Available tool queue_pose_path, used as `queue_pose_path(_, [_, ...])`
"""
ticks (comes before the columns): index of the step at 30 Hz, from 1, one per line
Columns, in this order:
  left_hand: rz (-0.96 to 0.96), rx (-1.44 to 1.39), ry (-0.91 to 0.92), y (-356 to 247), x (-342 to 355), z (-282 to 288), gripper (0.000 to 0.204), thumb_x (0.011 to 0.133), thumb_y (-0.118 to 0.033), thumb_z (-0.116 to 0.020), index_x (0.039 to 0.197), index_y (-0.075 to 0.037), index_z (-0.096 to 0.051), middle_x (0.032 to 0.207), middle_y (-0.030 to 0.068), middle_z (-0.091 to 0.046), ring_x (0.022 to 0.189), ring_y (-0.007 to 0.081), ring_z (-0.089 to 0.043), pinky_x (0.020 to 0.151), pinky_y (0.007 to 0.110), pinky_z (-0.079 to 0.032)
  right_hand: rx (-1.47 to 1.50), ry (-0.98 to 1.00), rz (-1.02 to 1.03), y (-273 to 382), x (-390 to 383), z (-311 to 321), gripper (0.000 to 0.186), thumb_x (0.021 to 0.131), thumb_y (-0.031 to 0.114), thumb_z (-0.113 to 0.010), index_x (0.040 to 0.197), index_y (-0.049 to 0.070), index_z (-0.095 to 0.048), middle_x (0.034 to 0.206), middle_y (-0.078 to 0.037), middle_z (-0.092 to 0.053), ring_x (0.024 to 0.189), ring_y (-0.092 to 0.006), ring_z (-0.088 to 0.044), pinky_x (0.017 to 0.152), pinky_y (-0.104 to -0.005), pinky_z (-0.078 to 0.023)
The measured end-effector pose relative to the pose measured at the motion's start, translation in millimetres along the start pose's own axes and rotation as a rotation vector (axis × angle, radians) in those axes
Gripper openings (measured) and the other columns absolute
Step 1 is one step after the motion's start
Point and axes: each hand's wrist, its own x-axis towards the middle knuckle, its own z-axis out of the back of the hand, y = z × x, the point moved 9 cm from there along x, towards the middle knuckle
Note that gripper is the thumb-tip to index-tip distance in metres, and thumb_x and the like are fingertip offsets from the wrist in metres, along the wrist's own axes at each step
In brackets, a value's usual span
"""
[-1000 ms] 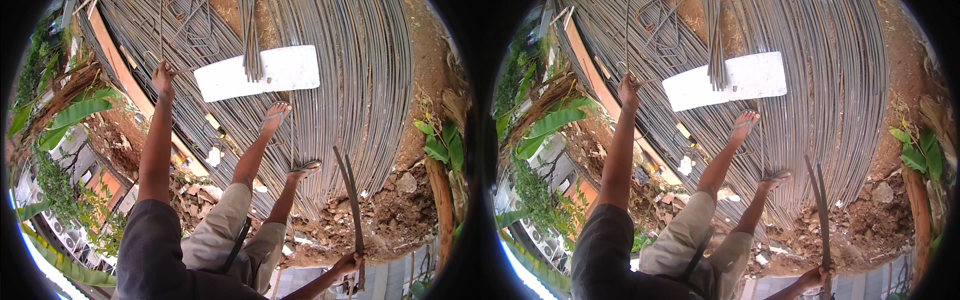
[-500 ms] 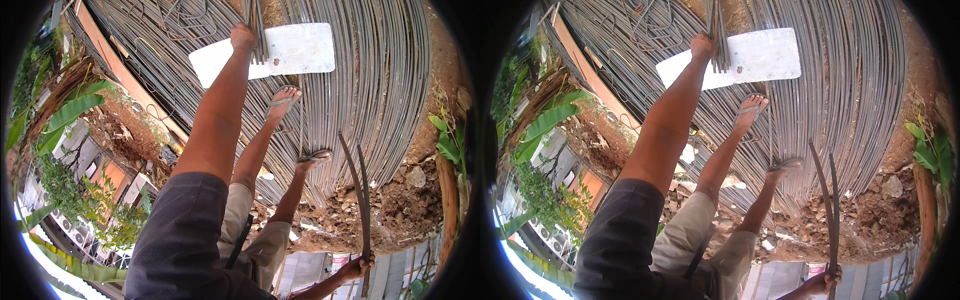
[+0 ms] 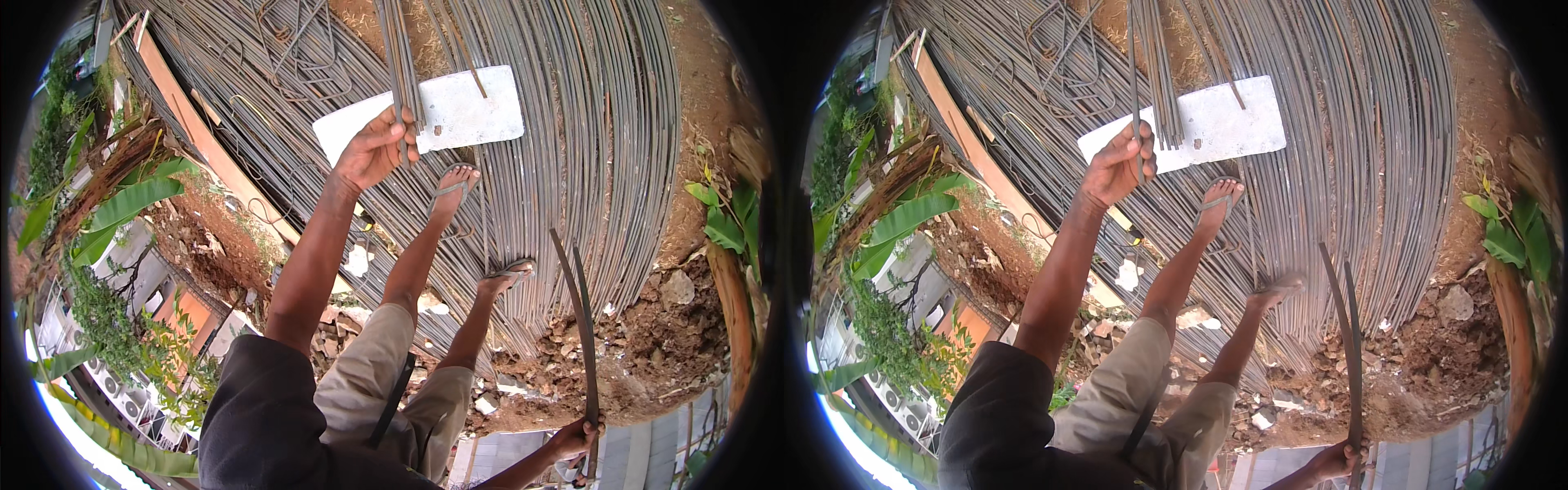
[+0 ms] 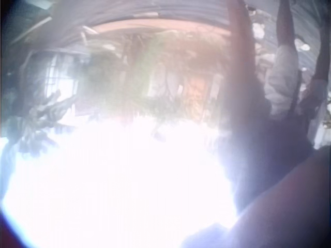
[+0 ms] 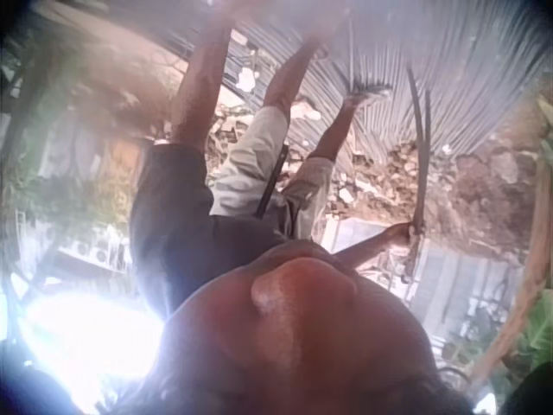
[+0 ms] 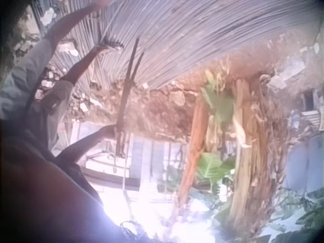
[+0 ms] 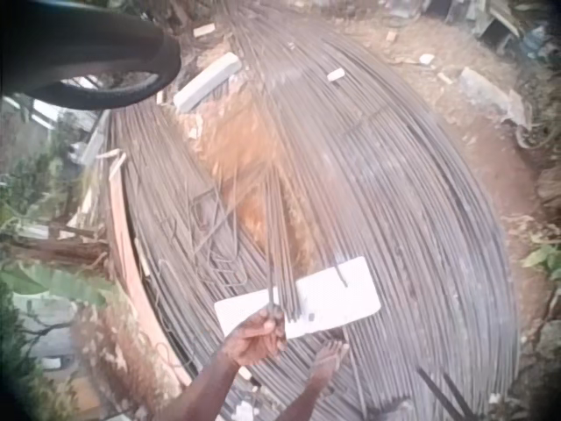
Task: The person uses a long metal bar to repeatedly strike and cut a bundle of metal rods laid on the ground. The person holds the bar with both hands and delivers downward blows to separate the rods.
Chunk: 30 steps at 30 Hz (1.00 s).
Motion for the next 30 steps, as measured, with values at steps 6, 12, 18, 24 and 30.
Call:
queue_pose_path(6, [0.146,0.357,-0.162,154.9,-55.7,-18.9,0.021,0.102,-0.009,-0.069,0.121,-0.009,-0.059,0.102,0.0096,-0.074,0.097,0.0282,-0.078,0.082,0.045,-0.066,-0.077,-0.010,0.016,0.3,9.5,11.0,0.025,0.076,-0.012,-0.062,0.094,0.004,-0.066,0.116,-0.008,-0.063,0.131,-0.0289,-0.053,0.128,-0.0479,-0.029])
queue_pose_path(12, [0.136,0.544,-0.289,252.0,60.4,33.7,0.014,0.103,-0.011,-0.068,0.106,-0.008,-0.055,0.106,0.0080,-0.069,0.103,0.0280,-0.075,0.086,0.046,-0.065,-0.029,0.060,0.039,8.8,-1.9,-17.4,0.032,0.076,-0.013,-0.060,0.103,0.003,-0.066,0.122,-0.012,-0.064,0.135,-0.0287,-0.052,0.127,-0.0455,-0.030])
queue_pose_path(18, [0.274,-0.098,-0.399,354.1,159.4,141.4,0.024,0.099,0.002,-0.065,0.094,-0.008,-0.044,0.116,0.0208,-0.063,0.115,0.0341,-0.065,0.094,0.061,-0.058,-0.019,0.194,0.050,9.2,13.9,-26.5,0.031,0.076,-0.015,-0.057,0.100,0.004,-0.064,0.122,-0.011,-0.062,0.138,-0.0299,-0.048,0.130,-0.0483,-0.027])
queue_pose_path(24, [0.239,0.436,-0.587,392.4,148.2,140.2,0.028,0.097,0.010,-0.061,0.099,-0.009,-0.041,0.121,0.0233,-0.061,0.118,0.0377,-0.063,0.095,0.068,-0.055,-0.096,0.145,0.106,7.4,1.1,-2.9,0.033,0.075,-0.006,-0.063,0.105,0.007,-0.060,0.116,-0.006,-0.056,0.135,-0.0289,-0.048,0.130,-0.0498,-0.023])
queue_pose_path(30, [0.283,0.520,-0.587,428.7,92.8,127.6,0.025,0.100,-0.006,-0.067,0.093,-0.009,-0.044,0.099,0.0193,-0.067,0.092,0.0341,-0.064,0.072,0.059,-0.054,-0.129,0.005,0.113,6.9,-26.6,-0.4,0.031,0.076,-0.004,-0.065,0.104,0.007,-0.059,0.116,-0.007,-0.055,0.134,-0.0301,-0.047,0.129,-0.0513,-0.024])
